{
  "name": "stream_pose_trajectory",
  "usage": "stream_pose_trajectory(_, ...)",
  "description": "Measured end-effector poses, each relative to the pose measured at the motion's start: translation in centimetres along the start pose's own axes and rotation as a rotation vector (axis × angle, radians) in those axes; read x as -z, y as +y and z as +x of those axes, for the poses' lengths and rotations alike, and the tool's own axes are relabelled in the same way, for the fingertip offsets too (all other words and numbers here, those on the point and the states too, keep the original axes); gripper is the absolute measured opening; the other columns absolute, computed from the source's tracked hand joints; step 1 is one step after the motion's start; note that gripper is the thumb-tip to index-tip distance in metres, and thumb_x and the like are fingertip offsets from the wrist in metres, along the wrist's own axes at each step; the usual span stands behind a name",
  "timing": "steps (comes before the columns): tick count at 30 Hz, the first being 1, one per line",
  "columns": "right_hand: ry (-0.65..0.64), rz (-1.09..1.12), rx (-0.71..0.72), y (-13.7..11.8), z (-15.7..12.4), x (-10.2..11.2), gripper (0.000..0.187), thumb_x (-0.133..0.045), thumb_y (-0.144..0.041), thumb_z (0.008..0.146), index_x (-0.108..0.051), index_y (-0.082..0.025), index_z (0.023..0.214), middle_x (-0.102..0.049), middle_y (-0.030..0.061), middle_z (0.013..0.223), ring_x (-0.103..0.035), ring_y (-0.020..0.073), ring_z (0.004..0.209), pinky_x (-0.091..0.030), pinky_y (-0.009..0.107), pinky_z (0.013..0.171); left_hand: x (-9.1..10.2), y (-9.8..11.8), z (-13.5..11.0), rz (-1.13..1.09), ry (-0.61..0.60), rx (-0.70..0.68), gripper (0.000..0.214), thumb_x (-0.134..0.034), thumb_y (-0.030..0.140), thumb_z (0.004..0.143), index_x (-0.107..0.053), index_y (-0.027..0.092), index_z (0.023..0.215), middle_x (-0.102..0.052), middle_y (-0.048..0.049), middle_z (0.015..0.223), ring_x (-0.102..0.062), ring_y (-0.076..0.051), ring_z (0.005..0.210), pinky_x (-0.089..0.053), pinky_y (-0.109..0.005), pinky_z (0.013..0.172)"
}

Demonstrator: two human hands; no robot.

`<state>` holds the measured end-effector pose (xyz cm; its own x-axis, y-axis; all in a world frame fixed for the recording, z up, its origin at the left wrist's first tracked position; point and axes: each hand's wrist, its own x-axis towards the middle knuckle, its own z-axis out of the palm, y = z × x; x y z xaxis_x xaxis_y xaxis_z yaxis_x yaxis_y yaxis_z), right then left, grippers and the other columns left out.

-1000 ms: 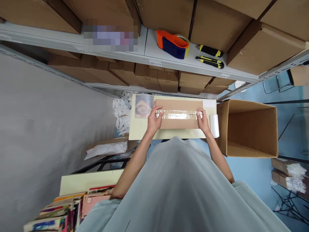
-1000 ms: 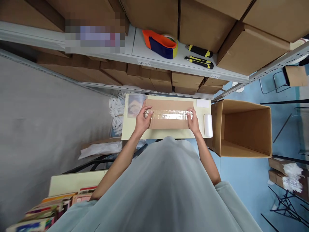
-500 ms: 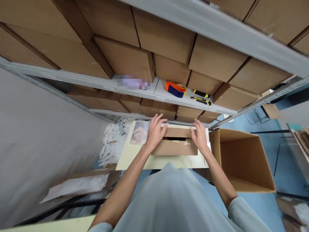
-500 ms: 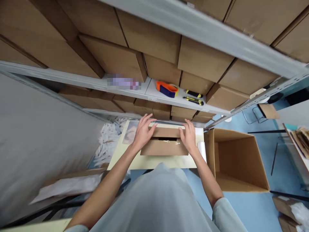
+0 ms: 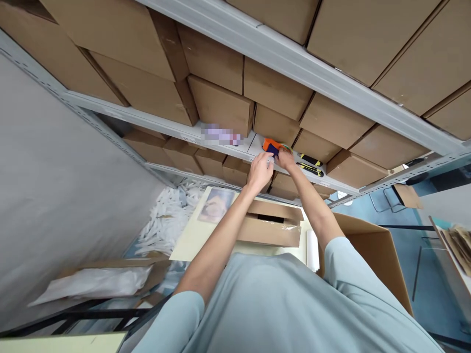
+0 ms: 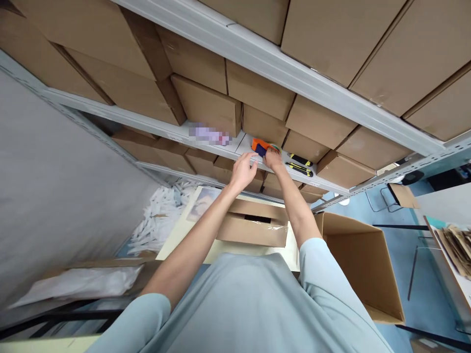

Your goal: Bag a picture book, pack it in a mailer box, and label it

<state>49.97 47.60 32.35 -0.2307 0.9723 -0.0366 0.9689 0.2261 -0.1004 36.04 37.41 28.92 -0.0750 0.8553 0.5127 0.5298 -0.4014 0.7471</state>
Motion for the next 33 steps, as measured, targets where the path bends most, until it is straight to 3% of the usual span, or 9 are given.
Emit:
stream_pose_trajectory(3, 0.038, 0.114, 0.009, 0.1, -0.5, -0.6, 0.048, -0.050, -0.022, 0.108, -0.050, 0.001, 0.150, -0.067, 0.0308, 0.150, -0.063, 0.0398, 0.142, -0.040, 0.056, 0.130, 1.0, -0.9, -1.9, -0.025, 0.011, 0.077, 0.032, -0.060, 0.019, 0.102, -0.076, 0.020, 0.130, -0.077, -0.0152, 0.134, -0.071, -0.035, 0.133, -0.054, -0.053, 0.122)
stream_pose_trajectory(6, 0.148, 0.484, 0.081, -0.1, -3.4, -1.6, 0.048, -0.049, -0.042, 0.113, -0.055, -0.008, 0.146, -0.072, 0.0248, 0.143, -0.068, 0.0365, 0.132, -0.051, 0.055, 0.122, 1.9, -1.0, -4.5, -0.123, 0.047, 0.150, 0.029, -0.060, 0.024, 0.105, -0.073, 0.021, 0.131, -0.078, -0.0139, 0.133, -0.074, -0.030, 0.129, -0.059, -0.050, 0.118)
stream_pose_trajectory(10, 0.255, 1.017, 0.214, -1.8, -12.2, -3.1, 0.069, -0.049, -0.080, 0.107, -0.061, -0.021, 0.141, -0.075, 0.0142, 0.135, -0.070, 0.0323, 0.127, -0.058, 0.049, 0.116, 3.5, 1.5, -9.1, -0.302, 0.066, 0.144, 0.030, -0.063, 0.039, 0.109, -0.069, 0.022, 0.133, -0.075, -0.0131, 0.131, -0.077, -0.024, 0.119, -0.066, -0.041, 0.106)
stream_pose_trajectory(15, 0.231, 1.244, 0.130, -5.3, -23.7, -2.8, 0.072, -0.058, -0.084, 0.103, -0.063, -0.026, 0.145, -0.077, 0.0116, 0.134, -0.073, 0.0306, 0.127, -0.058, 0.048, 0.119, 6.7, 6.0, -14.3, -0.301, 0.115, 0.050, 0.021, -0.071, 0.042, 0.108, -0.073, 0.024, 0.117, -0.076, -0.0076, 0.113, -0.077, -0.022, 0.104, -0.066, -0.037, 0.098)
stream_pose_trajectory(19, 0.146, 1.367, 0.148, -6.7, -27.9, -2.5, 0.075, -0.066, -0.086, 0.097, -0.067, -0.026, 0.142, -0.078, 0.0115, 0.135, -0.074, 0.0313, 0.129, -0.060, 0.048, 0.118, 9.2, 7.3, -17.3, -0.253, 0.066, -0.054, 0.013, -0.074, 0.035, 0.107, -0.075, 0.023, 0.112, -0.079, -0.0064, 0.109, -0.077, -0.021, 0.102, -0.065, -0.034, 0.094)
stream_pose_trajectory(23, 0.043, 1.374, 0.173, -6.9, -29.4, -3.0, 0.070, -0.067, -0.088, 0.095, -0.077, -0.025, 0.123, -0.084, 0.0104, 0.118, -0.079, 0.0332, 0.121, -0.062, 0.049, 0.114, 11.3, 7.7, -19.6, -0.223, 0.003, -0.098, 0.010, -0.074, 0.028, 0.107, -0.078, 0.024, 0.114, -0.080, -0.0068, 0.110, -0.077, -0.023, 0.108, -0.063, -0.035, 0.098)
stream_pose_trajectory(26, 0.057, 1.253, 0.227, -6.6, -30.4, -3.5, 0.064, -0.066, -0.085, 0.099, -0.078, -0.024, 0.115, -0.085, 0.0096, 0.110, -0.080, 0.0315, 0.111, -0.065, 0.046, 0.104, 13.7, 8.2, -20.2, -0.313, -0.028, -0.074, 0.020, -0.078, 0.032, 0.104, -0.080, 0.026, 0.124, -0.080, -0.0074, 0.112, -0.075, -0.023, 0.105, -0.063, -0.036, 0.095)
stream_pose_trajectory(30, 0.139, 0.982, 0.492, -5.3, -31.7, -3.4, 0.042, -0.067, -0.065, 0.108, -0.072, -0.024, 0.104, -0.080, 0.0089, 0.100, -0.076, 0.0267, 0.093, -0.065, 0.041, 0.089, 17.5, 9.3, -19.0, -0.569, 0.021, -0.020, 0.044, -0.072, 0.050, 0.107, -0.076, 0.024, 0.142, -0.076, -0.0122, 0.121, -0.070, -0.024, 0.103, -0.061, -0.037, 0.084)
stream_pose_trajectory(33, 0.192, 0.779, 0.673, -4.1, -32.1, -2.9, 0.031, -0.064, -0.053, 0.112, -0.065, -0.025, 0.099, -0.074, 0.0068, 0.091, -0.069, 0.0253, 0.085, -0.063, 0.042, 0.084, 19.6, 10.2, -17.5, -0.557, -0.056, -0.027, 0.039, -0.080, 0.047, 0.101, -0.081, 0.026, 0.134, -0.076, -0.0086, 0.111, -0.066, -0.022, 0.092, -0.059, -0.037, 0.080)
